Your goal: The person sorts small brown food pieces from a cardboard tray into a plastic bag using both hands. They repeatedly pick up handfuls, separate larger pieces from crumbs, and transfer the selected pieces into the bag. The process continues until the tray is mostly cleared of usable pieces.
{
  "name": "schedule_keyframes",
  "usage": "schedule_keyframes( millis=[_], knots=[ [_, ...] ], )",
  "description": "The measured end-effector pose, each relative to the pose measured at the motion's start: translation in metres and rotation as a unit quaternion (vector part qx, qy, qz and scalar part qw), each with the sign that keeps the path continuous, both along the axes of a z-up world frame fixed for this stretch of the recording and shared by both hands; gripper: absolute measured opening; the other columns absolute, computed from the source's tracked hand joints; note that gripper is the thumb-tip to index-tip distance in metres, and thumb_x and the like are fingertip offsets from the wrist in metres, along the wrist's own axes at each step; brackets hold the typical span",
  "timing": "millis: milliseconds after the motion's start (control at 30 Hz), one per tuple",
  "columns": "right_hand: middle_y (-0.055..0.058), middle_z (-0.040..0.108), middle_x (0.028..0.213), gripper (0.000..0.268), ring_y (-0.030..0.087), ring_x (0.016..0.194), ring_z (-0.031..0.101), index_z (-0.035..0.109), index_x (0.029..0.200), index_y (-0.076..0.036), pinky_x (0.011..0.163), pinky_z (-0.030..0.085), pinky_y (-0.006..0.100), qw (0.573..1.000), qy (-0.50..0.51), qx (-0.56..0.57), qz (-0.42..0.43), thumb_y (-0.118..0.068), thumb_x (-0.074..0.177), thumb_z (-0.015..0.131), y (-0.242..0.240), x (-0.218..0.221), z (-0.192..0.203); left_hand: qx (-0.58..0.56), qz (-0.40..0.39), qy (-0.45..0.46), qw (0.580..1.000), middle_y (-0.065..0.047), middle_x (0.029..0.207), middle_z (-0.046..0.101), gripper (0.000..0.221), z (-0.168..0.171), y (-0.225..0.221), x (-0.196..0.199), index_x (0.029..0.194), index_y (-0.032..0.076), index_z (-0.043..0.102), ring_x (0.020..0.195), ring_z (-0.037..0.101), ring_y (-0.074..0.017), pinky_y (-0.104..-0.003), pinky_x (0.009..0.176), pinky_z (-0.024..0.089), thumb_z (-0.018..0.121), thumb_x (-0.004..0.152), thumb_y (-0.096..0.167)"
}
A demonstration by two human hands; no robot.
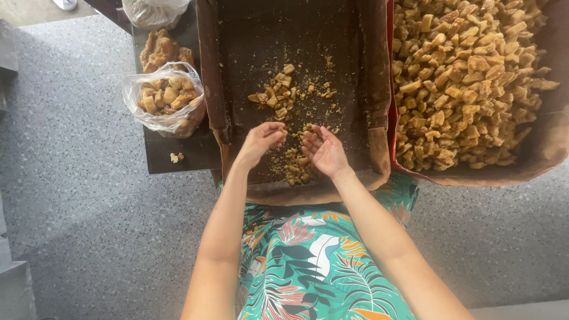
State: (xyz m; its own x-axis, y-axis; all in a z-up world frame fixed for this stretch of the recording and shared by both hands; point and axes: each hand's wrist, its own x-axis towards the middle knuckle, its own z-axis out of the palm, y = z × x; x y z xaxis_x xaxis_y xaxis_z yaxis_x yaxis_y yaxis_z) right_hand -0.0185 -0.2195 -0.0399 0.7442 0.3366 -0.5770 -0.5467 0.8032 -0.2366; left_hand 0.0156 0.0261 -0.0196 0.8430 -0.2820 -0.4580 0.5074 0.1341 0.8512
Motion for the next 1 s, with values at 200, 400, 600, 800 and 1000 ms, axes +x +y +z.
schedule_keyframes(
  millis=[200,400,600,800,1000],
  knots=[
    [0.01,0.074,0.11,0.035,0.026,0.102,0.069,0.065,0.12,-0.012,0.096,0.057,0.044,0.998,-0.014,0.004,0.063,-0.041,0.1,0.06,0.006,-0.002,0.005,0.278,-0.021,-0.158,0.947,-0.005,0.11,0.069,0.043,0.026,-0.012,0.012,0.133,0.011,0.067,0.088,0.066,-0.0159,-0.032,0.077,0.059,0.073,0.09,0.009],
    [0.008,0.074,0.109,0.031,0.024,0.1,0.069,0.065,0.119,-0.013,0.093,0.056,0.042,0.999,-0.001,-0.032,0.021,-0.04,0.102,0.062,-0.001,-0.001,0.0,0.425,-0.004,-0.217,0.879,-0.015,0.111,0.066,0.032,-0.008,-0.011,0.039,0.129,0.009,0.062,0.098,0.069,-0.0284,-0.037,0.086,0.058,0.068,0.098,0.005],
    [0.007,0.075,0.106,0.03,0.023,0.097,0.07,0.066,0.117,-0.014,0.09,0.056,0.042,1.0,-0.004,-0.022,0.015,-0.038,0.099,0.064,-0.005,0.0,-0.011,0.48,-0.024,-0.315,0.819,-0.022,0.113,0.062,0.04,-0.04,-0.036,0.022,0.119,0.007,0.063,0.105,0.062,-0.0422,-0.047,0.087,0.053,0.075,0.082,0.001],
    [0.005,0.073,0.106,0.025,0.022,0.096,0.067,0.066,0.117,-0.016,0.088,0.057,0.042,1.0,0.002,-0.024,-0.004,-0.035,0.1,0.068,-0.005,-0.001,-0.024,0.212,0.006,0.0,0.977,-0.009,0.117,0.072,0.041,-0.037,-0.004,0.022,0.136,0.002,0.063,0.103,0.071,-0.0239,-0.036,0.087,0.059,0.067,0.096,0.01],
    [0.007,0.072,0.115,0.031,0.023,0.105,0.068,0.064,0.123,-0.017,0.094,0.056,0.042,1.0,-0.011,-0.012,0.016,-0.039,0.1,0.064,-0.002,-0.001,-0.002,-0.131,0.01,0.086,0.988,-0.01,0.12,0.067,0.039,0.0,0.007,-0.002,0.137,-0.008,0.055,0.102,0.069,-0.018,-0.034,0.092,0.06,0.058,0.102,0.01]
  ],
)
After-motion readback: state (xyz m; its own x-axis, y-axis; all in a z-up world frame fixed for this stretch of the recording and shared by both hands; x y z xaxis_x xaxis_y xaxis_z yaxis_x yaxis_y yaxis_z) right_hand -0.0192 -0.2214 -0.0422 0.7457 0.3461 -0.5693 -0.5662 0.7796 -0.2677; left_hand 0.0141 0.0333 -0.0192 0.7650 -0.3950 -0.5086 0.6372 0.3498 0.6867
